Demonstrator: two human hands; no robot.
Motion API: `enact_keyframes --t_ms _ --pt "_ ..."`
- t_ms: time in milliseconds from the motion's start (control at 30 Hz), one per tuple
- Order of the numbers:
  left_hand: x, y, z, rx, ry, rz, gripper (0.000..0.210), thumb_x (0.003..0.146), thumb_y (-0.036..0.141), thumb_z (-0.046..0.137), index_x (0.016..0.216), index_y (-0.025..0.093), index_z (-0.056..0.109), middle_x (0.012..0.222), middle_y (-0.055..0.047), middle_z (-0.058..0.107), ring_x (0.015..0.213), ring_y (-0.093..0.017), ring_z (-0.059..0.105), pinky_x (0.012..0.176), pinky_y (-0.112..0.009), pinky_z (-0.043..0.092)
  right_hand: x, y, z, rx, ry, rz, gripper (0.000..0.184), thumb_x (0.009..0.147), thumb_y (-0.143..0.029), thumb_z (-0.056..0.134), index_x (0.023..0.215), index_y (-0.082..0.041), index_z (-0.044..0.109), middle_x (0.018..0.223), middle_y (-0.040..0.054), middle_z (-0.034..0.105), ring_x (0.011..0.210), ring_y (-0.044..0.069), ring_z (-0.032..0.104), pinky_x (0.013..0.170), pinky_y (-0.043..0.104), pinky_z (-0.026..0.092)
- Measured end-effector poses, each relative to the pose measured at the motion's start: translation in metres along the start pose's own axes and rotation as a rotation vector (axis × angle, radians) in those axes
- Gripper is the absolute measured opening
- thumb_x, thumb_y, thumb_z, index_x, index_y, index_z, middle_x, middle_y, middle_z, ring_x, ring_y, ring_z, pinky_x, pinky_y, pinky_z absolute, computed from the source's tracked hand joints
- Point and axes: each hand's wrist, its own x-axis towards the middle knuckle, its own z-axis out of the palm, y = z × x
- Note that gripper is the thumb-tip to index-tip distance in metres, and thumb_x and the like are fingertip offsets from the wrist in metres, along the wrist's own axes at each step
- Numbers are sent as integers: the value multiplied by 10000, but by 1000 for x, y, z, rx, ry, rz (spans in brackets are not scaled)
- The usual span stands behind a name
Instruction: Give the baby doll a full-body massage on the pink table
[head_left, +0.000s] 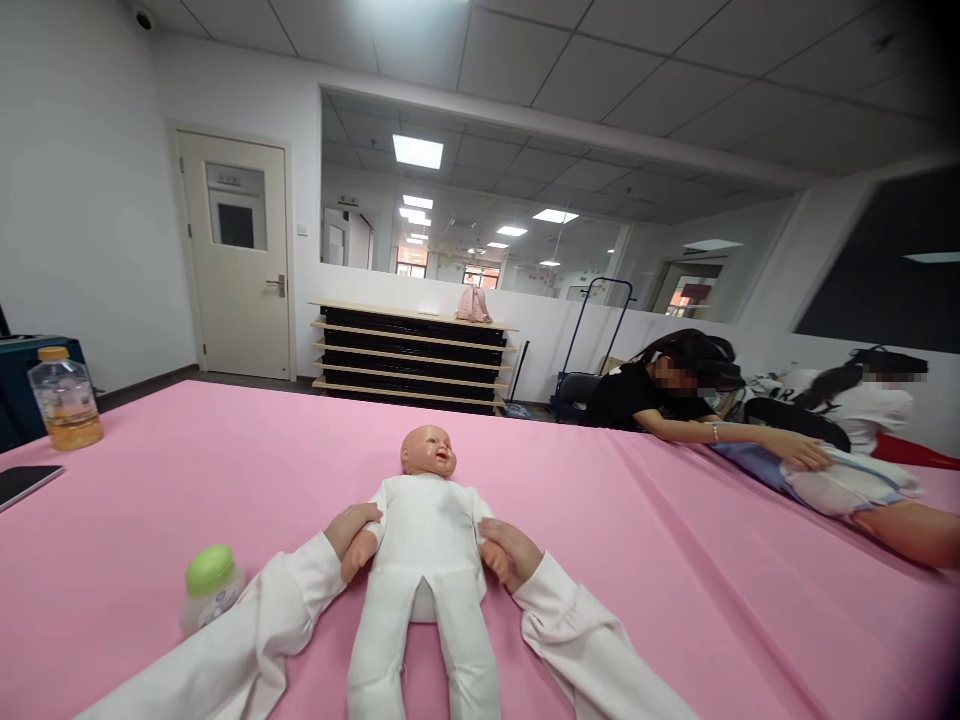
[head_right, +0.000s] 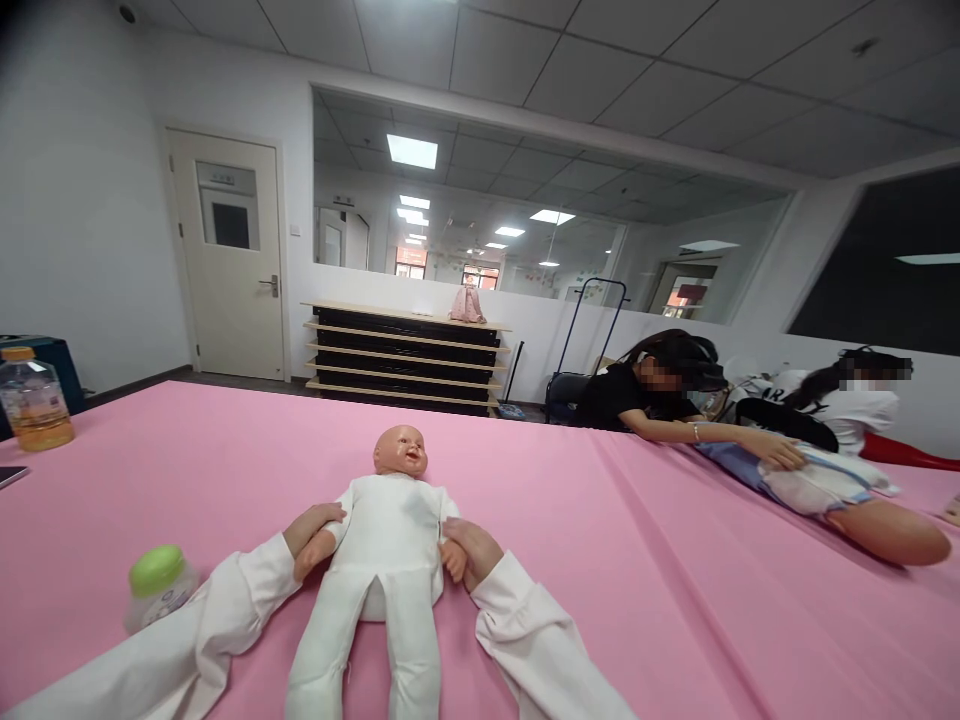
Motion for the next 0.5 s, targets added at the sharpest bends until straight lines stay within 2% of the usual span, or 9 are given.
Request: enact_keyframes --t_ms 67,100,167,267,300,367,433,500 --pt "-5 2 -2 -30 -38 38 168 660 169 464 682 219 623 891 -27 672 1041 -194 539 967 -294 374 -1 -5 1 7 -31 38 347 737 -463 500 815 -183 689 968 103 666 951 253 604 878 419 461" --pt "-6 4 -1 -42 -51 46 186 676 184 460 736 219 632 926 -26 668 1063 -196 528 968 -300 375 3 -7 3 4 -29 55 366 748 -467 490 841 -173 686 970 105 666 954 250 604 875 415 463" --pt "-2 10 2 -58 -61 50 301 724 216 443 978 215 603 1067 -27 626 1100 -194 506 964 -317 381 16 -10 9 -19 13 74 398 743 -439 516 1000 -160 638 1070 103 629 1036 248 563 920 412 429" --pt "14 21 13 -42 61 17 558 782 213 409 1327 201 289 1306 -44 454 1177 -183 443 973 -314 366 42 -8 22 -85 137 74 622 735 -384 532 1294 -159 380 1326 100 423 1217 242 400 1011 422 324" --pt "22 24 18 -17 126 4 610 796 213 401 1367 202 186 1364 -46 380 1214 -184 402 979 -309 356 50 -6 26 -113 181 84 679 747 -379 514 1343 -150 284 1371 107 353 1251 241 349 1024 432 297" --pt "37 29 25 65 209 -50 637 827 241 377 1391 216 82 1426 -44 265 1258 -198 339 970 -307 354 65 0 34 -161 266 107 654 807 -381 419 1373 -144 191 1391 118 312 1266 235 321 1016 450 289" --pt "51 30 30 157 168 -140 591 843 282 361 1387 227 134 1406 -63 307 1216 -229 399 922 -328 382 74 7 40 -184 288 94 551 852 -370 335 1359 -178 238 1375 95 350 1255 213 340 1013 433 292" --pt "60 26 32 215 98 -243 537 839 301 374 1357 240 249 1308 -76 456 1112 -244 503 879 -344 394 79 14 42 -178 270 74 467 869 -352 295 1317 -224 331 1344 59 404 1227 189 381 1012 404 300"
